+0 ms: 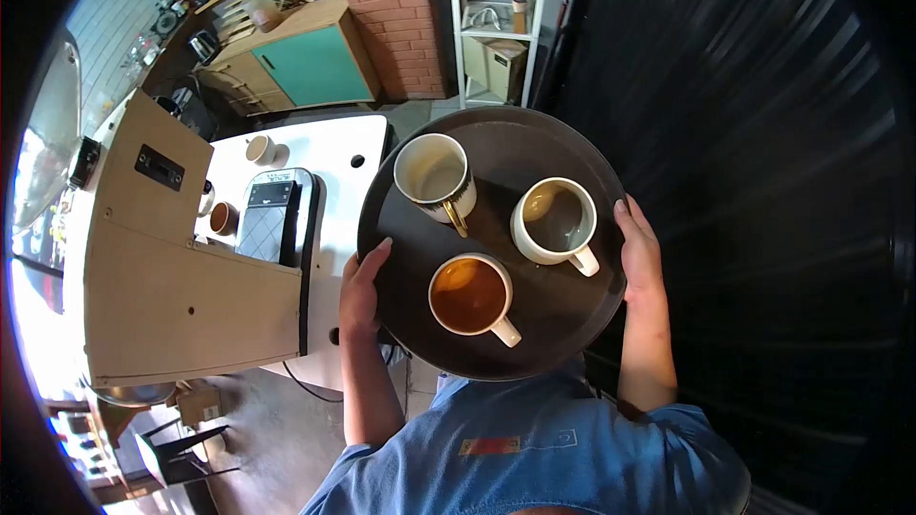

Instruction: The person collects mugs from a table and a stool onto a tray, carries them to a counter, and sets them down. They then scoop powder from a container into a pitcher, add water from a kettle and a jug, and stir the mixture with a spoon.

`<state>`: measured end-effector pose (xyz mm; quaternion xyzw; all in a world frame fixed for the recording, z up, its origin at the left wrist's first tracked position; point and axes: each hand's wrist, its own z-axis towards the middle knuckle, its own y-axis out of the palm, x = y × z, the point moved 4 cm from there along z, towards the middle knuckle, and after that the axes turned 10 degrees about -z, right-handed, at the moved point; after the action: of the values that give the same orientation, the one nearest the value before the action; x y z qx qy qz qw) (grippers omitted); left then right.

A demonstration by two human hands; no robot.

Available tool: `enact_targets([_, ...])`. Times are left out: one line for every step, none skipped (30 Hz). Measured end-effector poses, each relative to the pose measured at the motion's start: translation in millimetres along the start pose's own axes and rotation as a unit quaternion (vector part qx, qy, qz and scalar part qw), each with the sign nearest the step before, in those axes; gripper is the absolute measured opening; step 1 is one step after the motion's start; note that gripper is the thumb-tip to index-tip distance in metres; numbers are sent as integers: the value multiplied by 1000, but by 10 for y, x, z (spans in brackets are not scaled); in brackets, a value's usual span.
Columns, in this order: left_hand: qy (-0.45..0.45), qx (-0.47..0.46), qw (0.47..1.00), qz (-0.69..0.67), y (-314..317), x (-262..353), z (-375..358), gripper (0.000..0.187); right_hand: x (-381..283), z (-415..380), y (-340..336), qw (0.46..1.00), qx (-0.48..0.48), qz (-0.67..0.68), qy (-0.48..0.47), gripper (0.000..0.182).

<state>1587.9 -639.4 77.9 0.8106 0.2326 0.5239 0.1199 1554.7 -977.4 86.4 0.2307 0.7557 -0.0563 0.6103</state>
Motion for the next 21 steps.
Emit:
enact_targets([2, 11, 1000, -1, 25, 19, 43, 30, -36, 93, 49, 1000, -9, -1, 1, 36])
enact_targets([7, 16, 1000, -4, 59, 40, 89, 30, -76, 181, 85, 1000, -11, -8, 7, 37])
enact_targets([2, 33, 999, 4, 88, 54, 136, 30, -111, 293, 118, 1000, -14, -16, 12, 37])
enact_targets([-4, 49, 999, 14, 132, 68, 184, 30, -122, 428, 129, 1000, -21, -17, 11, 37])
enact_targets([0, 54, 998, 10, 222, 100, 221, 30, -121, 570, 119, 999, -32, -28, 6, 38])
enact_targets([11, 67, 998, 11, 307, 137, 225, 31, -125, 664, 112, 998, -41, -40, 3, 38])
enact_targets([23, 83, 996, 12, 369, 153, 238, 31, -143, 757, 119, 998, -48, -42, 6, 38])
enact_targets([26, 91, 995, 10, 395, 147, 273, 31, -173, 858, 132, 997, -50, -52, 9, 39])
enact_targets([36, 76, 996, -4, 433, 147, 348, 31, -224, 996, 157, 997, -54, -60, 7, 40])
enact_targets([45, 63, 997, -16, 481, 143, 403, 32, -271, 1121, 172, 996, -64, -59, 7, 40])
enact_targets([50, 71, 996, -15, 531, 141, 434, 32, -309, 1223, 190, 995, -87, -52, -2, 41])
enact_targets([57, 78, 995, -20, 584, 146, 465, 33, -343, 1313, 213, 993, -108, -42, -11, 42])
enact_targets([65, 83, 994, -25, 633, 165, 495, 34, -402, 1381, 240, 993, -114, -36, -10, 42])
enact_targets([73, 88, 993, -19, 673, 163, 543, 34, -452, 1460, 257, 992, -109, -56, -6, 43])
enact_targets([76, 116, 990, -13, 686, 150, 583, 35, -473, 1545, 272, 992, -103, -76, -1, 43])
enact_targets([77, 144, 987, -7, 699, 146, 617, 35, -461, 1644, 276, 992, -107, -69, 0, 43])
enact_targets([89, 135, 987, -7, 742, 163, 658, 35, -444, 1749, 266, 991, -111, -80, 0, 43])
enact_targets([92, 137, 986, -5, 757, 169, 710, 35, -428, 1840, 263, 989, -114, -93, 0, 44])
enact_targets([84, 136, 987, -11, 765, 162, 779, 34, -422, 1911, 279, 989, -115, -93, -1, 44])
enact_targets([69, 134, 988, -22, 780, 178, 817, 34, -479, 1919, 315, 989, -124, -74, 1, 44])
enact_targets([68, 135, 988, -23, 808, 188, 868, 34, -468, 1977, 324, 989, -135, -51, 3, 44])
